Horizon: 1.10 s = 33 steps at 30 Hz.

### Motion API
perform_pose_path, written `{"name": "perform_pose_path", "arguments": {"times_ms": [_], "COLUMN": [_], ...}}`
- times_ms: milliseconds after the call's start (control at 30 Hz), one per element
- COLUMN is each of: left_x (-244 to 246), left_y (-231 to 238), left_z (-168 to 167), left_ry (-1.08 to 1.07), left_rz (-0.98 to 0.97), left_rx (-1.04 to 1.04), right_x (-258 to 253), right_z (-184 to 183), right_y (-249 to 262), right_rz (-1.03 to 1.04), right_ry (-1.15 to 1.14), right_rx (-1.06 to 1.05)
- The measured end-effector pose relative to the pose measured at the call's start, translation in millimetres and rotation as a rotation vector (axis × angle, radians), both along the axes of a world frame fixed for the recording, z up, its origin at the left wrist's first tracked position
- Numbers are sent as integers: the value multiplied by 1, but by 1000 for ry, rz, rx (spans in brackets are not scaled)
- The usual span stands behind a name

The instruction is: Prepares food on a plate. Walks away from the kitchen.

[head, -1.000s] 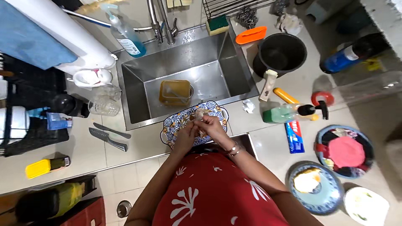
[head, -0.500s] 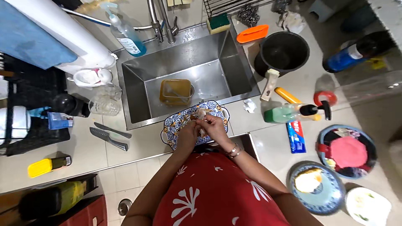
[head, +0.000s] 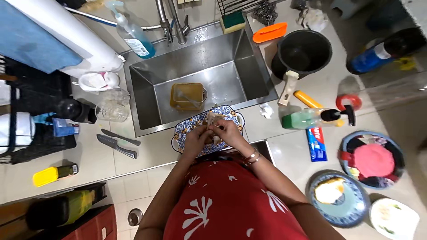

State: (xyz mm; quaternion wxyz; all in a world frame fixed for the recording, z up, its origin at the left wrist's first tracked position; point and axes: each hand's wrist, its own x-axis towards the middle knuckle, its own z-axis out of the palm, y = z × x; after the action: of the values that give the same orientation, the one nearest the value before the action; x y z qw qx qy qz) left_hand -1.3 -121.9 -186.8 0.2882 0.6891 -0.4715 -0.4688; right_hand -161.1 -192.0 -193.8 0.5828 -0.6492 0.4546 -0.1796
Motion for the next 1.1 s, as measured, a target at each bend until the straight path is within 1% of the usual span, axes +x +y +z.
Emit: {"name": "perform_pose_path", "arguments": {"times_ms": [133, 300, 400, 467, 533, 633, 700, 733, 767, 833, 933, 1000, 1033, 1100], "left_x": [3, 4, 1, 0, -4, -11, -8, -3, 1, 11, 21, 26, 28, 31], "left_y": [1, 5, 6, 6, 6, 2, -4, -7, -9, -11, -8, -6, -6, -4], "left_z": [4, 5, 2, -4, -12, -12, -9, -7, -4, 2, 8, 9, 8, 8], "left_ry": [109, 97, 90, 84, 109, 248, 358, 441, 528, 670, 709, 720, 720, 702], "left_rz": [26, 30, 87, 139, 217, 351, 390, 399, 407, 428, 420, 416, 412, 406], "left_rx": [30, 42, 49, 7, -46, -112, -188, -215, -225, -211, -204, -205, -205, -202], "right_x": [-1, 2, 1, 0, 0, 6, 9, 7, 4, -5, -16, -17, -16, -13], "right_z": [-3, -3, -1, 1, 2, -4, -7, -7, -4, 9, 27, 24, 15, -12], "right_y": [1, 6, 5, 4, 3, 9, 15, 15, 14, 11, 14, 18, 18, 17], "right_rz": [23, -15, 23, 49, 70, 142, 180, 165, 128, 18, -85, -79, -61, -11], "right_ry": [-32, 35, 103, 94, 74, 61, 52, 47, 38, -19, -142, -194, -162, 55], "right_rx": [-1, -88, -175, -137, -55, 4, 24, 20, 1, -145, -468, -568, -610, -636]}}
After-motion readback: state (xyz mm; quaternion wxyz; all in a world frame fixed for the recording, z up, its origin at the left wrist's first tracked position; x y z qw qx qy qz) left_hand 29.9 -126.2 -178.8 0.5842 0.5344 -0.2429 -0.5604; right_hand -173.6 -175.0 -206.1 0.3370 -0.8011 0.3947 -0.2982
